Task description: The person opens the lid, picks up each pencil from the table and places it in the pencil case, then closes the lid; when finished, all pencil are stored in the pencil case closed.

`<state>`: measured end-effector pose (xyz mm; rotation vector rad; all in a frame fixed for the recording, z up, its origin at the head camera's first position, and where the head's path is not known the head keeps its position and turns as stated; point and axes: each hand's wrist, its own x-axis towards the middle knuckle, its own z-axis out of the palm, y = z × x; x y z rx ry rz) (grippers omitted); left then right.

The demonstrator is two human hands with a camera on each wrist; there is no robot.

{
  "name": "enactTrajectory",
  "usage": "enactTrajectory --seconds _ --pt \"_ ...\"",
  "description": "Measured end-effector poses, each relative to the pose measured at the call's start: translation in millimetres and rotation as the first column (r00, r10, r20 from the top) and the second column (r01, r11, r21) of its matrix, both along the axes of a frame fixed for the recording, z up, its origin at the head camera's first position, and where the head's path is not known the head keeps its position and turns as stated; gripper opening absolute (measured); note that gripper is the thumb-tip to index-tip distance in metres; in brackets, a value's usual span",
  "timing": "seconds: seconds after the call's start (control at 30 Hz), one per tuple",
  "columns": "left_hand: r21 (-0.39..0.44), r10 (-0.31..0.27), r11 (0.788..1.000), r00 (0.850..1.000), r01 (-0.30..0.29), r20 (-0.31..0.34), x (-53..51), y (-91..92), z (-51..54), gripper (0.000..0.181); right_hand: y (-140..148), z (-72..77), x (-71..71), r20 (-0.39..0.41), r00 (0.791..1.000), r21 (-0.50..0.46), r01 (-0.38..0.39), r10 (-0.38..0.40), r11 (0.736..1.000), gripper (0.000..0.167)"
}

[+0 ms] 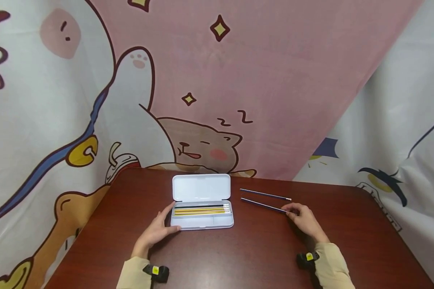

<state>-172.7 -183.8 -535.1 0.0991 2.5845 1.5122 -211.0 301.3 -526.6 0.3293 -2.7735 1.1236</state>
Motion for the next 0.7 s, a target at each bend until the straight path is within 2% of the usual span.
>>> enactTrajectory --seconds 0.17,0.47,0.7 --pt "-0.001 0.002 1.0 1.0 -0.002 -0.005 -0.1 0.3 -0.5 0.088 -9.3 1.1 2.1 0.007 1.0 -0.009 -0.007 0.007 1.0 0.016" --pt "0.014 0.003 1.0 1.0 -0.003 -0.004 0.2 1.3 -1.1 0.088 -25.2 4.8 4.0 -0.034 0.999 -0.044 -0.028 0.026 0.999 0.019" --pt "0.0 0.01 1.0 1.0 -0.01 -0.01 -0.5 0.9 -0.5 0.088 -49.9 6.9 -0.2 -0.05 0.998 -0.086 -0.046 0.042 0.995 0.018"
